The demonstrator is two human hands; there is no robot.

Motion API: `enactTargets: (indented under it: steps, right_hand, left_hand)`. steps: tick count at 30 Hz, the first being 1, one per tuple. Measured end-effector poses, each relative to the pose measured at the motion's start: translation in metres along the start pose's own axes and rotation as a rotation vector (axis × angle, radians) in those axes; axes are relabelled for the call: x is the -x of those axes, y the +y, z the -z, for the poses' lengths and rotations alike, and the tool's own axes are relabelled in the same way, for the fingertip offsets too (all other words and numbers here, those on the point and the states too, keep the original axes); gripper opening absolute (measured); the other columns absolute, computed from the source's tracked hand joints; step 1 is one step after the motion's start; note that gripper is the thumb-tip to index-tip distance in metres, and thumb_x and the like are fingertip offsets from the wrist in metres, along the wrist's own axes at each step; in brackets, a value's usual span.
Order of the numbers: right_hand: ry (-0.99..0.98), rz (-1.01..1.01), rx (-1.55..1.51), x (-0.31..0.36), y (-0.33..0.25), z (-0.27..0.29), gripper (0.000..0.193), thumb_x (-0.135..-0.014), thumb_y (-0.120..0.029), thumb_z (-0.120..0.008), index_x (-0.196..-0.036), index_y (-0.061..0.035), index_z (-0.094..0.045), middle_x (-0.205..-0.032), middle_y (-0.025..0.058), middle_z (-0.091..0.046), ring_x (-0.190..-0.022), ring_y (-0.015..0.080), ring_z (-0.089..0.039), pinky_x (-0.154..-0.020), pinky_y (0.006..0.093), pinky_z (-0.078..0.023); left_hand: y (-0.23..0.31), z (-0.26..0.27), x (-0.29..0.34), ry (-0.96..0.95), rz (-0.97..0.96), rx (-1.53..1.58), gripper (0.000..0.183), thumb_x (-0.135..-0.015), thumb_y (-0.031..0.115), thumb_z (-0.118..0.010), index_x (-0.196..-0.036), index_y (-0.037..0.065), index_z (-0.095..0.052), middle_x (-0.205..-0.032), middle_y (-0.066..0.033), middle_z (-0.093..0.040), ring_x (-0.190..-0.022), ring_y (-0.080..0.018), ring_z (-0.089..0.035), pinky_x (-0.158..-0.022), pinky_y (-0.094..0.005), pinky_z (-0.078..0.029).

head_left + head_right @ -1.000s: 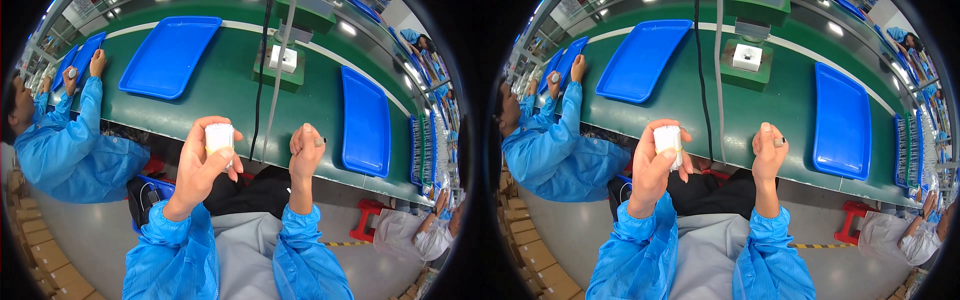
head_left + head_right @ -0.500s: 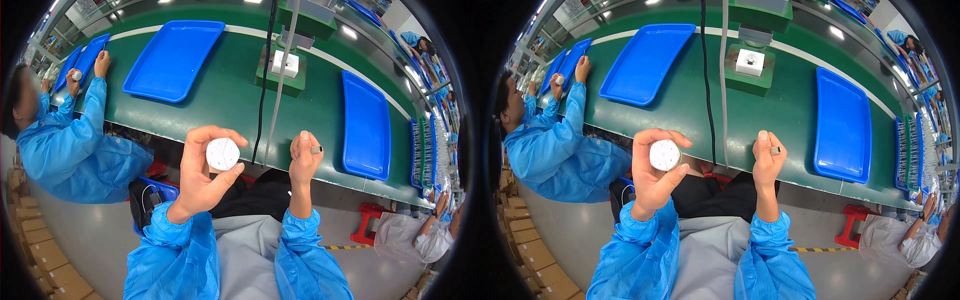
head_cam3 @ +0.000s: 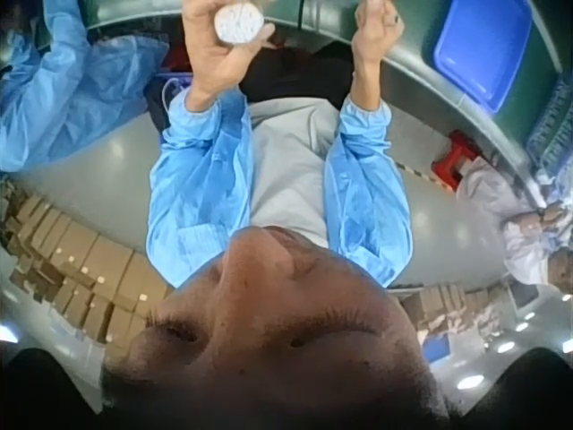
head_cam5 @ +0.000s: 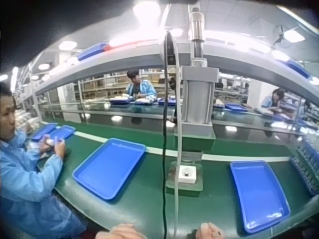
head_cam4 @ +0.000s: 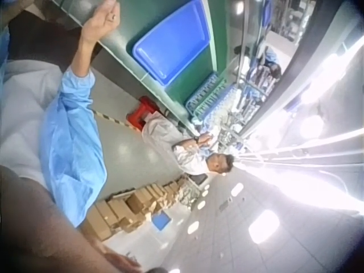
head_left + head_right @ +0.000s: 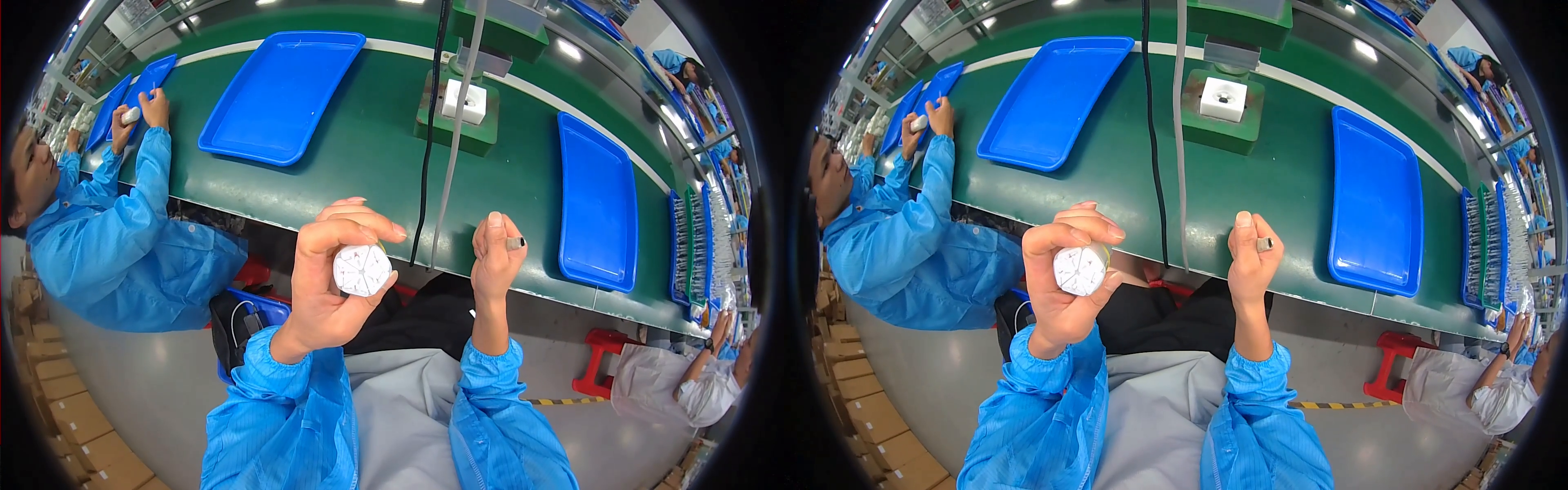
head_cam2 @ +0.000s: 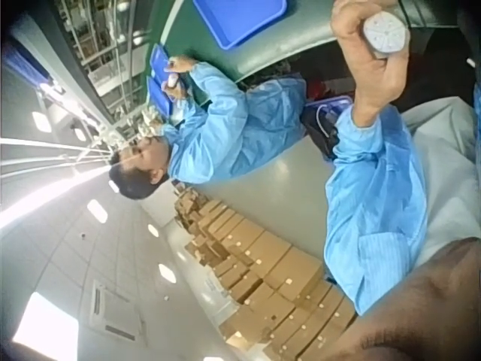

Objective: The person assembles small white plastic components using a manual press and a hand tool on a factory assembly line, then inspects the assembled components.

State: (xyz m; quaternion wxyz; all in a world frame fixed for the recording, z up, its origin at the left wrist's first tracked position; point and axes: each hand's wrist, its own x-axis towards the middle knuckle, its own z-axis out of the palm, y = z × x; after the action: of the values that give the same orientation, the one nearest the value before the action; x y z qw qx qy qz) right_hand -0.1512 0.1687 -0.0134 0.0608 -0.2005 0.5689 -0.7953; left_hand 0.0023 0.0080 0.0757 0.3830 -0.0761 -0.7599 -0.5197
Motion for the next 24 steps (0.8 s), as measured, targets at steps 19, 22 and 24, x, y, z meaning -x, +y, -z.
enactTargets:
  steps: [19, 22, 24]
  right_hand:
    - [0.013, -0.003, 0.024, 0.001, -0.001, 0.001, 0.041, -0.101, -0.018, -0.053, -0.064, -0.0112, -0.036, -0.054, -0.0047, -0.032, -0.048, 0.0037, -0.025, -0.043, 0.0254, -0.018]
    - [0.002, 0.003, 0.020, 0.003, 0.003, 0.001, 0.042, -0.101, -0.018, -0.054, -0.063, -0.0112, -0.036, -0.054, -0.0046, -0.032, -0.048, 0.0037, -0.025, -0.043, 0.0252, -0.018]
    - [-0.003, 0.011, 0.010, 0.002, 0.002, 0.002, 0.042, -0.100, -0.018, -0.054, -0.064, -0.0111, -0.036, -0.054, -0.0045, -0.032, -0.048, 0.0038, -0.025, -0.043, 0.0253, -0.018]
  left_hand:
    - [-0.060, 0.022, 0.002, 0.262, 0.410, 0.433, 0.038, -0.093, 0.008, -0.062, -0.125, 0.008, -0.041, -0.119, -0.0169, -0.058, -0.092, -0.0187, -0.063, -0.082, -0.0345, -0.053]
    - [-0.083, 0.051, -0.016, 0.363, 0.500, 0.246, 0.036, -0.094, 0.009, -0.061, -0.125, 0.006, -0.042, -0.115, -0.0146, -0.059, -0.088, -0.0173, -0.062, -0.078, -0.0333, -0.053]
    - [-0.103, 0.075, -0.036, 0.396, 0.517, 0.133, 0.038, -0.091, 0.004, -0.059, -0.125, 0.003, -0.042, -0.108, -0.0112, -0.058, -0.084, -0.0150, -0.060, -0.073, -0.0286, -0.053]
